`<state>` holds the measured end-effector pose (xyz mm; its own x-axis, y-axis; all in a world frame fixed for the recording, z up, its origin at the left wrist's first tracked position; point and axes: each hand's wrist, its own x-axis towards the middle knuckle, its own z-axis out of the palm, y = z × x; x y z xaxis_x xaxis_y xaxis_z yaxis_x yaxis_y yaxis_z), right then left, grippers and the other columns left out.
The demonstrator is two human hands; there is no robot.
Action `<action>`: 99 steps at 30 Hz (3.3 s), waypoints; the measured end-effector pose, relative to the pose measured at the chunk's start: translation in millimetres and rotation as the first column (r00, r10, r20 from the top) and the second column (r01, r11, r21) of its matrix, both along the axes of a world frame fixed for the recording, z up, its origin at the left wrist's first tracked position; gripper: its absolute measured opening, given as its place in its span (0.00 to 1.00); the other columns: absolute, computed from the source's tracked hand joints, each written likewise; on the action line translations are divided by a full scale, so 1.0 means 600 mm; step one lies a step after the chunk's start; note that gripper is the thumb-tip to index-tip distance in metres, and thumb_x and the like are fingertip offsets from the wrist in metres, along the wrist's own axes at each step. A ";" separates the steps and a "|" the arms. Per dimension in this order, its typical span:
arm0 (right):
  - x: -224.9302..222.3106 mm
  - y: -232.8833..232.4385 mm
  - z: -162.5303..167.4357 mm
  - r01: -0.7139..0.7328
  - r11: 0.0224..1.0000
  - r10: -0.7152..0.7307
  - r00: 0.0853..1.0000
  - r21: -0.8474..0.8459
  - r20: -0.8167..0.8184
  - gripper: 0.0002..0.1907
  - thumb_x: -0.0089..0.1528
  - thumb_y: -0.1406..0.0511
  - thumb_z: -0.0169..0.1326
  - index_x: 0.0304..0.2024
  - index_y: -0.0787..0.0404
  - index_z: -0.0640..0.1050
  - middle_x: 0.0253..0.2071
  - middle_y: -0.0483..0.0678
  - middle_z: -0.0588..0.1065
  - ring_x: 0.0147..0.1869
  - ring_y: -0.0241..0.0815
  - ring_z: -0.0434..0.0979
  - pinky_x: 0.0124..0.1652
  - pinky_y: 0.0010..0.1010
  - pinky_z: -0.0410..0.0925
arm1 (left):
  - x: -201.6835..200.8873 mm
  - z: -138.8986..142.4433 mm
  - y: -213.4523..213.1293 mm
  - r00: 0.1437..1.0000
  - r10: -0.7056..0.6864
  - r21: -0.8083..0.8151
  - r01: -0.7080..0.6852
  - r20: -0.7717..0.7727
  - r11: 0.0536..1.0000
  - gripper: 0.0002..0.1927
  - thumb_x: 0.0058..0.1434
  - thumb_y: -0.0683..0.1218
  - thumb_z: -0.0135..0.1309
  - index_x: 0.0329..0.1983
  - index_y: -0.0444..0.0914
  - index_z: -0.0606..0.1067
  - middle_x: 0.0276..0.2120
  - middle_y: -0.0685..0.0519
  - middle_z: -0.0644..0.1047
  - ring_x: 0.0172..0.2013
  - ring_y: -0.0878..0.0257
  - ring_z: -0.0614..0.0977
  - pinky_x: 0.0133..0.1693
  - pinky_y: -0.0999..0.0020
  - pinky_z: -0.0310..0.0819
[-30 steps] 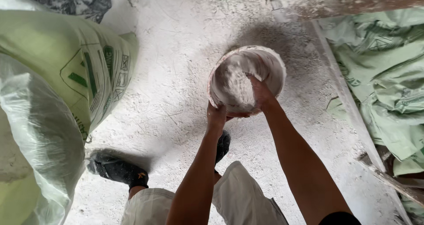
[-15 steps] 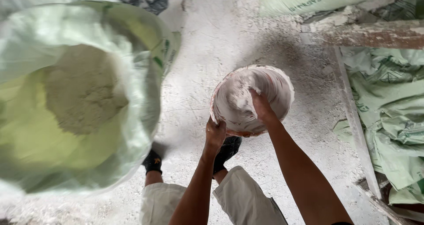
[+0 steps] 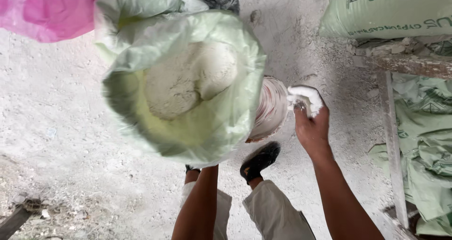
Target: The person opens a sack of plaster powder, scoops powder into a bowl, mixes it with water by hand into a paste, then spreads the paste by hand onto decorative molding strips on the workbench and wipes the strips with a sponge pad.
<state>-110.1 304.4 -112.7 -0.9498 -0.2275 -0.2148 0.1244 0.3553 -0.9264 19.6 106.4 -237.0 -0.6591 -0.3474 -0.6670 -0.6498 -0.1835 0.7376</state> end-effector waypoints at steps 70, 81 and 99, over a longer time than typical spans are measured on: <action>0.029 -0.108 0.390 0.119 0.899 0.243 0.665 -0.421 0.706 0.26 0.70 0.61 0.41 0.66 0.71 0.69 0.58 0.57 0.74 0.57 0.46 0.76 0.58 0.37 0.70 | 0.172 0.608 0.034 0.996 -0.038 0.098 0.030 0.081 0.995 0.33 0.60 0.41 0.44 0.72 0.35 0.59 0.30 0.35 0.80 0.29 0.52 0.83 0.35 0.57 0.77; -0.082 -0.506 0.065 -0.413 0.905 0.333 0.542 -0.100 0.772 0.26 0.69 0.57 0.43 0.61 0.68 0.74 0.54 0.57 0.80 0.55 0.48 0.82 0.55 0.38 0.73 | 0.221 0.382 -0.115 0.989 0.038 0.114 -0.055 0.145 0.992 0.33 0.61 0.36 0.45 0.72 0.34 0.60 0.32 0.36 0.79 0.25 0.52 0.79 0.32 0.58 0.75; -0.025 -0.576 -0.030 -0.668 0.740 0.329 0.466 0.083 0.821 0.24 0.72 0.56 0.43 0.65 0.62 0.71 0.61 0.49 0.72 0.61 0.44 0.72 0.56 0.39 0.69 | 0.288 0.307 -0.118 0.999 0.028 -0.143 -0.033 -0.041 0.989 0.36 0.55 0.35 0.51 0.70 0.32 0.62 0.33 0.32 0.81 0.29 0.43 0.85 0.33 0.53 0.79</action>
